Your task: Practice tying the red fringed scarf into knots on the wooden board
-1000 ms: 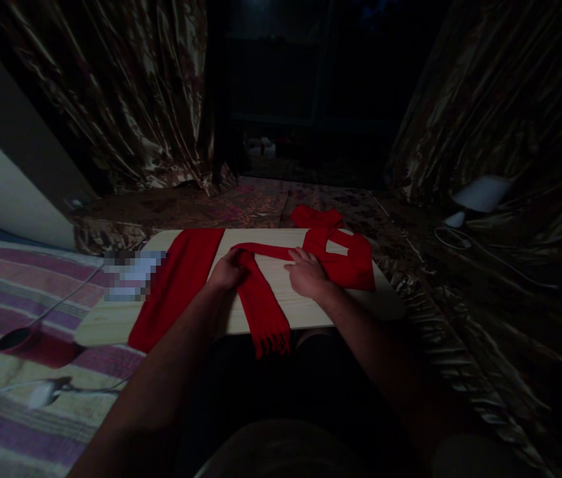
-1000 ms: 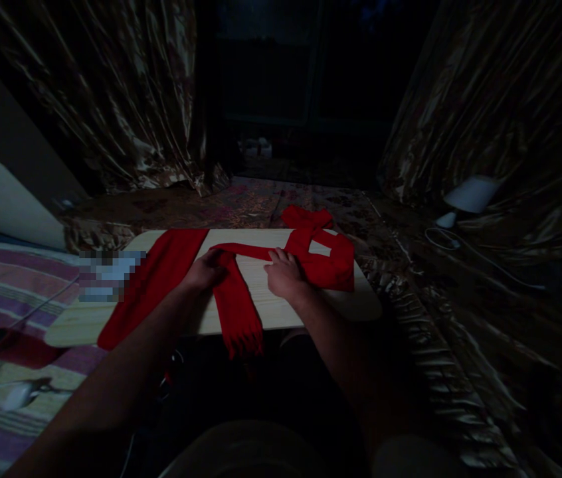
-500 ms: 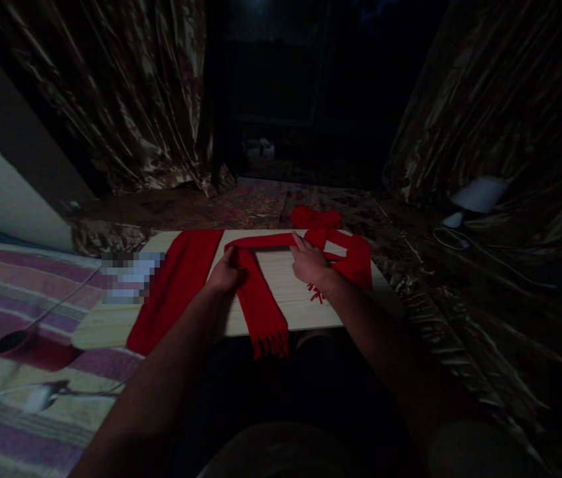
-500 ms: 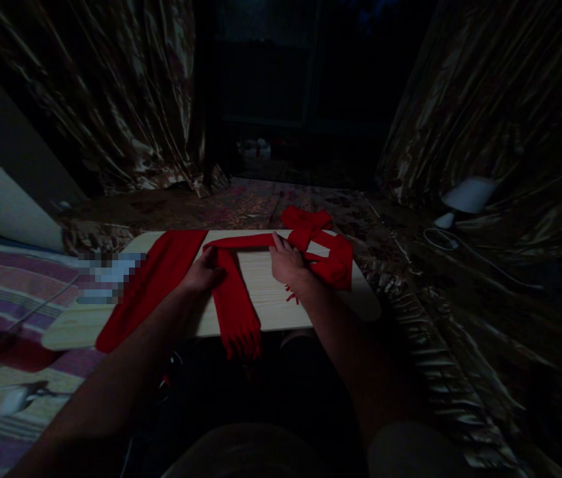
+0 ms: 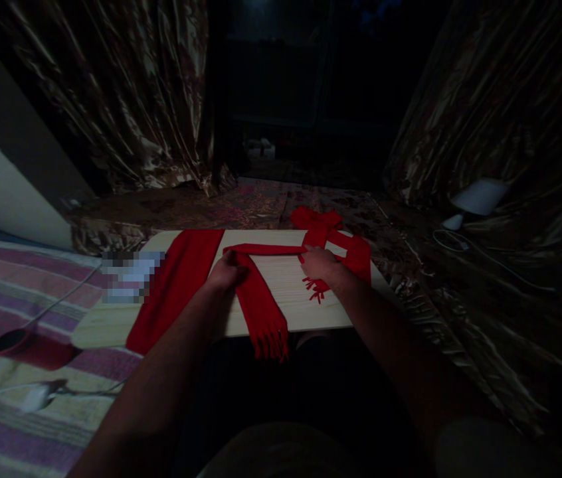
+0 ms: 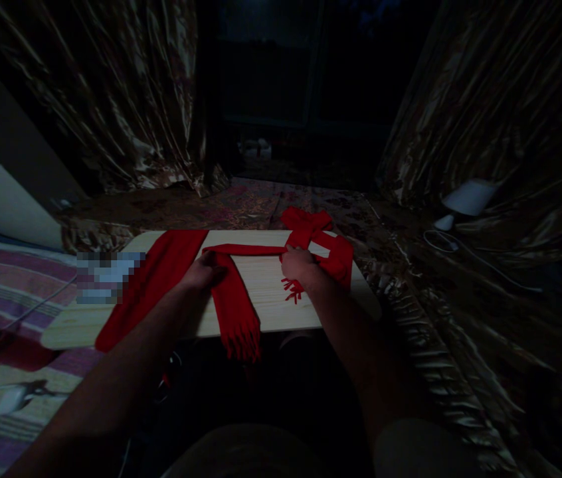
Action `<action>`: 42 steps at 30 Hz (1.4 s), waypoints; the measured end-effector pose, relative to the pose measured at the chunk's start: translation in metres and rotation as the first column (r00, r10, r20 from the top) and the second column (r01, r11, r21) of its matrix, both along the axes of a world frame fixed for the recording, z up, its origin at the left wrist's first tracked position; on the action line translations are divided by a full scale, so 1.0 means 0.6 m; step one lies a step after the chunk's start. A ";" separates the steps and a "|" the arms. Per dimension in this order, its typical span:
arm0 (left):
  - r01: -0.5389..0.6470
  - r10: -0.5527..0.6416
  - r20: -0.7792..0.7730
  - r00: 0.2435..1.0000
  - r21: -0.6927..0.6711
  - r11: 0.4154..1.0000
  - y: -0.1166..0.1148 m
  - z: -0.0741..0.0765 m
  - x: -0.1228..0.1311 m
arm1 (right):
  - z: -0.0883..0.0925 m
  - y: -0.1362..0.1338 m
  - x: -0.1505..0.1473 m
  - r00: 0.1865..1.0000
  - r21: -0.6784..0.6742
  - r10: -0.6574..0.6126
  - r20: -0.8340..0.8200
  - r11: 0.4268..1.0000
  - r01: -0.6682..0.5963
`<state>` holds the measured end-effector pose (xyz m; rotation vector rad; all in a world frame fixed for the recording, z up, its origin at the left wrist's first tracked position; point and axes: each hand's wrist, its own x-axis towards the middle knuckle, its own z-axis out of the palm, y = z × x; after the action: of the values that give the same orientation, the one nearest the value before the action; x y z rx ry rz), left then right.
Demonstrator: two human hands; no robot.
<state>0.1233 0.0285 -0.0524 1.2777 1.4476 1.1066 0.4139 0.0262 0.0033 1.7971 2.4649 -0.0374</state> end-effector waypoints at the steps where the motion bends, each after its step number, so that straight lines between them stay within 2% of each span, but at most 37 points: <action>1: -0.010 0.010 -0.016 1.000 -0.014 1.000 0.001 0.000 0.000 | 0.004 -0.003 0.003 0.999 -0.005 -0.031 0.019 0.999 0.032; 7: 0.016 -0.016 0.012 1.000 -0.002 1.000 0.005 -0.009 -0.004 | 0.013 -0.012 0.016 0.966 -0.033 -0.210 0.153 0.976 0.217; 12: 0.033 -0.032 0.057 0.998 -0.002 0.999 0.005 -0.010 -0.002 | 0.020 -0.011 0.026 0.965 -0.036 -0.223 0.137 0.973 0.230; 15: 0.029 -0.028 0.072 0.997 -0.011 1.000 0.005 -0.008 -0.001 | 0.041 -0.018 0.026 0.970 0.050 -0.239 0.049 0.970 0.236; 18: 0.031 -0.031 0.063 0.998 0.000 1.000 0.005 -0.008 -0.001 | 0.063 -0.024 0.024 0.965 0.221 -0.252 -0.078 0.939 0.263; 20: 0.039 -0.040 0.059 0.997 0.020 0.999 0.004 -0.008 0.000 | 0.069 -0.022 0.021 0.969 0.316 -0.221 -0.108 0.917 0.244; 22: 0.038 -0.042 0.080 0.996 0.046 0.998 0.004 -0.007 0.002 | 0.063 -0.015 0.019 0.979 0.332 -0.184 -0.082 0.922 0.201; 23: 0.027 -0.032 0.095 0.995 0.058 0.998 0.003 -0.007 0.003 | 0.056 -0.011 0.018 0.984 0.294 -0.172 -0.056 0.939 0.181; 25: -0.023 0.018 0.071 0.997 0.079 0.997 0.001 -0.004 0.005 | 0.039 -0.003 0.016 0.988 0.169 -0.154 -0.004 0.974 0.152; 28: -0.159 0.171 -0.098 0.980 0.116 0.980 -0.013 0.002 0.007 | 0.016 0.004 0.017 0.991 0.042 -0.135 0.024 0.990 0.134; 30: -0.241 0.304 -0.270 0.914 0.243 0.940 -0.029 0.009 0.011 | 0.008 0.005 0.020 0.991 0.044 -0.135 0.013 0.990 0.134; 31: -0.237 0.357 -0.363 0.861 0.336 0.912 -0.037 0.014 0.014 | 0.007 0.005 0.021 0.990 0.051 -0.139 0.008 0.989 0.138; 33: -0.097 0.374 -0.560 0.739 0.461 0.882 -0.051 0.024 0.023 | 0.006 0.005 0.024 0.990 0.065 -0.144 -0.002 0.987 0.144; 34: 0.011 0.318 -0.649 0.691 0.450 0.893 -0.055 0.027 0.029 | 0.007 0.005 0.024 0.990 0.071 -0.144 -0.009 0.987 0.144; 37: 0.280 0.033 -0.770 0.637 0.272 0.921 -0.053 0.029 0.043 | 0.011 0.005 0.022 0.988 0.123 -0.141 -0.055 0.981 0.147; 39: 0.358 -0.037 -0.781 0.624 0.244 0.901 -0.044 0.023 0.047 | 0.014 0.005 0.019 0.980 0.203 -0.171 -0.099 0.961 0.188; 42: 0.375 -0.010 -0.828 0.561 0.244 0.894 -0.029 0.012 0.044 | 0.021 0.006 0.019 0.963 0.310 -0.237 -0.131 0.913 0.267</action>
<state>0.1494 0.0109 -0.0454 2.4188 1.6816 0.6568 0.4252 0.0299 0.0156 2.2886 2.3909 0.2950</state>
